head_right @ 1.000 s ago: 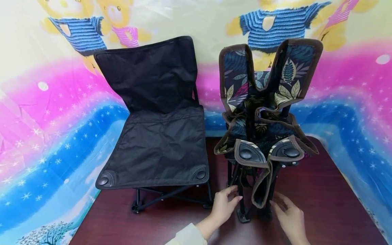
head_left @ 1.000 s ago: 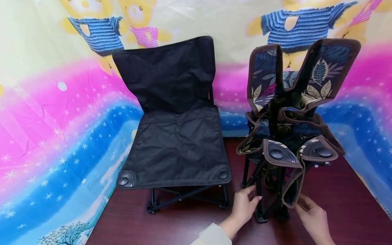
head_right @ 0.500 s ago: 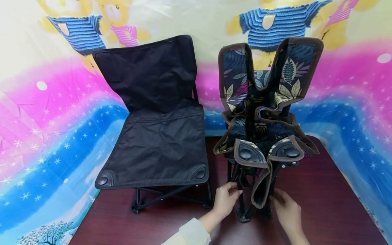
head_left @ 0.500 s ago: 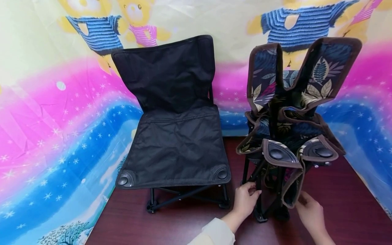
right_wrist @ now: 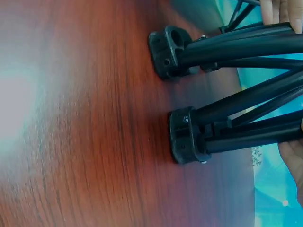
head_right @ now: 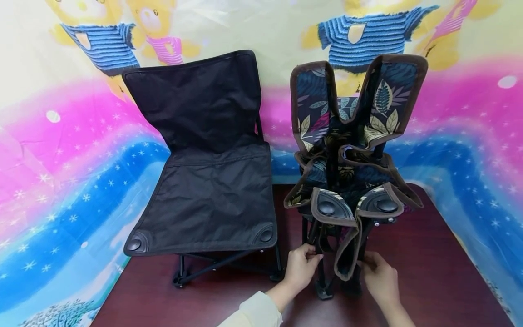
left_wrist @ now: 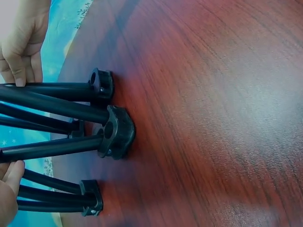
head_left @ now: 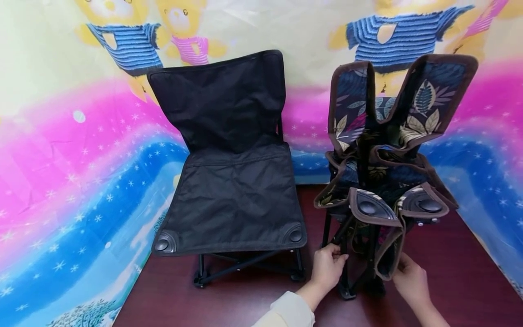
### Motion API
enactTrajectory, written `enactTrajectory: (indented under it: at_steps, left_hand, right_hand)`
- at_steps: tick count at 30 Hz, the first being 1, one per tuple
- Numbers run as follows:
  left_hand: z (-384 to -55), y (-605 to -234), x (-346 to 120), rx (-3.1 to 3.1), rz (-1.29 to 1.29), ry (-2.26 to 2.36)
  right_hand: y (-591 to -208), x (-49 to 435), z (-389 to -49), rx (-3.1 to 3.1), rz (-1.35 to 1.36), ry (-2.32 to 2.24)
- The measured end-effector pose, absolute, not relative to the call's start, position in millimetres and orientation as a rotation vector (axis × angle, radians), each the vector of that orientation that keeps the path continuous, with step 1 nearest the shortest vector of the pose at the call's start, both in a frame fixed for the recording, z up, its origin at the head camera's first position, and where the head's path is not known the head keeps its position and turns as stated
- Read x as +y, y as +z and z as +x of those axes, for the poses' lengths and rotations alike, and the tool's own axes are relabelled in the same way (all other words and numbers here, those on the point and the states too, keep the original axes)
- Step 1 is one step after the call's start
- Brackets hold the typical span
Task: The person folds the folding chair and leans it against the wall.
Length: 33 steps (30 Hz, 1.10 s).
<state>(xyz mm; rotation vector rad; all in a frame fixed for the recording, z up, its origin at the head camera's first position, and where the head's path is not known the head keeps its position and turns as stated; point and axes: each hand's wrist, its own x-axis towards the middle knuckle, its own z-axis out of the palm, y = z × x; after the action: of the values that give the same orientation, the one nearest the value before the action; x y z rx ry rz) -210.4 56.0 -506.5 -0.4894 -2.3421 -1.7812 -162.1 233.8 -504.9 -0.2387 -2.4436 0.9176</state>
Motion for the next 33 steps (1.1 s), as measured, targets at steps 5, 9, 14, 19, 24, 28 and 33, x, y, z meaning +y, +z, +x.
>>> enactTrajectory:
  at_steps: [5,9,14,19,24,28,33]
  left_hand:
    - [-217,-505,54,-2.352,-0.519,-1.779]
    - [-222,-506,54,-2.385,-0.508,-1.792]
    - [-226,-506,55,-2.408,-0.525,-1.775]
    - [-231,-504,55,-2.416,-0.510,-1.754]
    - [-235,-503,56,-2.440,-0.498,-1.710]
    - [-237,-504,57,-2.430,-0.505,-1.687]
    - [-240,-504,57,-2.419,-0.496,-1.683]
  right_hand:
    - [-507,234,-168,-2.407,-0.159,0.867]
    - [-508,233,-172,-2.439,-0.172,0.837]
    - [-508,233,-176,-2.449,-0.195,0.822]
    - [-509,232,-181,-2.444,-0.197,0.839]
    - [-509,233,-186,-2.458,-0.181,0.855]
    - [-509,234,-189,-2.472,-0.180,0.845]
    - [-509,231,-195,-2.477,-0.197,0.841]
